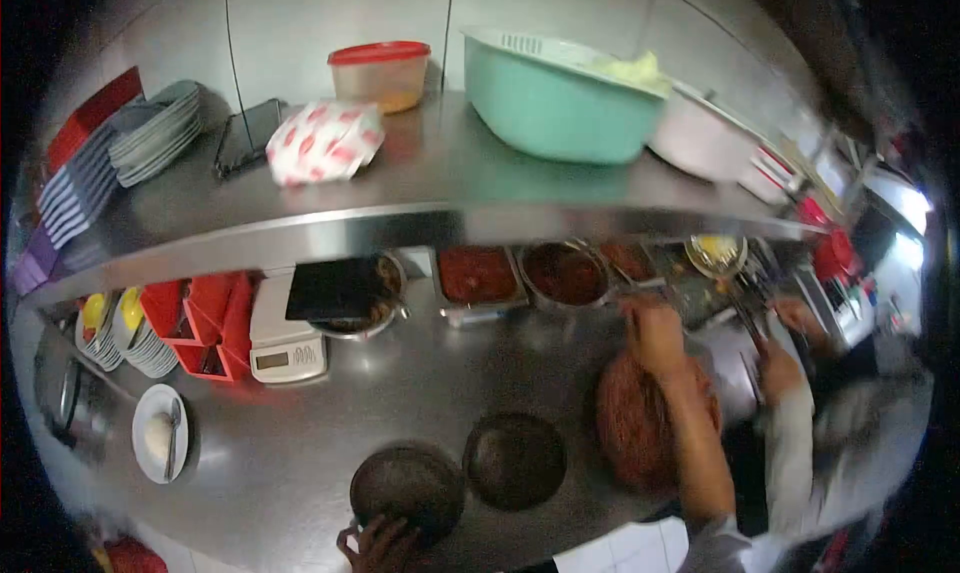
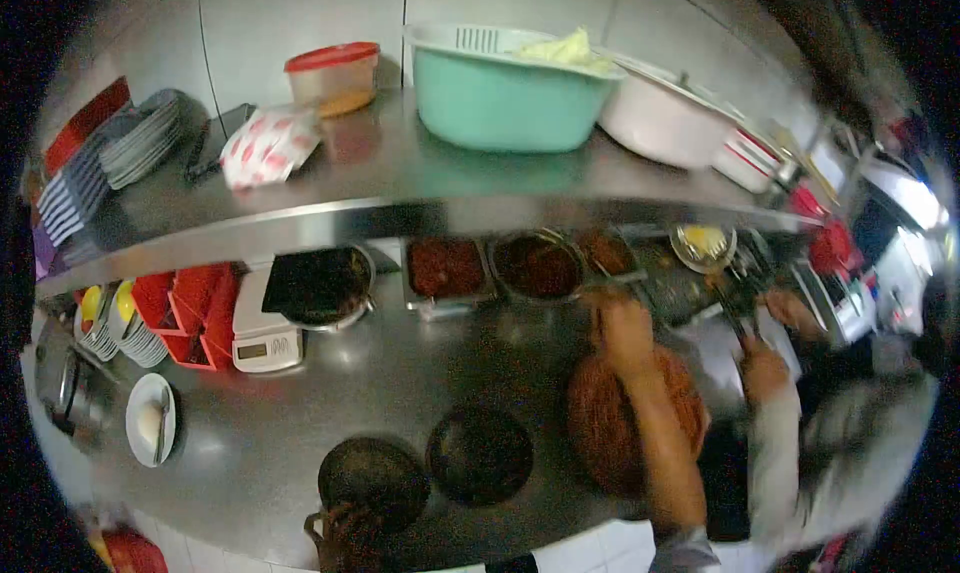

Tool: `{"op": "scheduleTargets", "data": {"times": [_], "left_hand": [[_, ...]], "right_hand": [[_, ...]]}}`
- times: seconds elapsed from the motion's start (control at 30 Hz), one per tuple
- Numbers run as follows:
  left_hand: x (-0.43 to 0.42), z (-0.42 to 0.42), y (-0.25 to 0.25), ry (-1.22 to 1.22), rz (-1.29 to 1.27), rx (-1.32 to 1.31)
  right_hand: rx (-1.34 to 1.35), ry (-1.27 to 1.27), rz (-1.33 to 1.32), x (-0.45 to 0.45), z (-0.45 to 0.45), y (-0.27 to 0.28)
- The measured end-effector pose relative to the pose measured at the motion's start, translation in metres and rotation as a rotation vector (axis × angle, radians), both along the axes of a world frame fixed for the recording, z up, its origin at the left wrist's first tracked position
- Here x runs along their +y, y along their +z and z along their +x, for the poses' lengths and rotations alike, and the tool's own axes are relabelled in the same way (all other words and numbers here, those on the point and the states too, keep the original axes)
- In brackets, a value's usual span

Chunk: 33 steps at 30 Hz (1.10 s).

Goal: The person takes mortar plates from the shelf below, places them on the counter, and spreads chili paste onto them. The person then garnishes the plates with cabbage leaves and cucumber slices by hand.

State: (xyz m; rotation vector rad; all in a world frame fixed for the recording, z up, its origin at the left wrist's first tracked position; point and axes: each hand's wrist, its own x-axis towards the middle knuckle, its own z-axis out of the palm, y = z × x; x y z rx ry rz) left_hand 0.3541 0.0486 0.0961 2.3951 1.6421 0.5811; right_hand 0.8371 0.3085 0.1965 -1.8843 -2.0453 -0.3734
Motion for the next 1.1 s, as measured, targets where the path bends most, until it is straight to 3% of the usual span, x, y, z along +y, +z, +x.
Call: {"op": "scheduleTargets", "data": {"times": [0.07, 0.13, 0.33, 0.53, 0.6, 0.67, 0.77, 0.87, 0.97, 1.1], "left_hand": [[0.015, 0.051, 0.019, 0.133, -0.032, -0.034], [0.035, 0.102, 0.027, 0.251, -0.058, -0.097], [0.086, 0.182, 0.037, 0.364, -0.15, -0.294], [0.12, 0.207, 0.05, 0.251, -0.305, -0.33], [0.112, 0.202, 0.04, 0.028, -0.4, -0.165], [0.095, 0.192, -0.002, -0.299, -0.445, 0.121], [0.124, 0.214, -0.021, -0.326, -0.127, 0.124], [0.162, 0.213, -0.031, -0.369, -0.248, 0.125], [0.172, 0.204, -0.024, -0.335, -0.155, -0.129], [0.172, 0.216, -0.038, -0.093, -0.179, -0.2]], "right_hand": [[-0.131, -0.131, -0.095, 0.128, 0.081, -0.052], [-0.12, -0.208, -0.282, 0.183, 0.11, -0.065], [-0.07, -0.196, -0.325, 0.197, 0.141, -0.068], [0.081, -0.264, -0.253, 0.073, 0.179, -0.045], [0.141, -0.309, -0.239, 0.01, 0.199, -0.036], [0.203, -0.389, -0.24, -0.069, 0.223, -0.033], [0.335, -0.497, -0.228, -0.19, 0.257, -0.035], [0.473, -0.575, -0.215, -0.282, 0.27, -0.034], [0.305, -0.534, -0.165, -0.281, 0.251, -0.018], [-0.057, -0.528, -0.19, -0.254, 0.253, -0.006]]}}
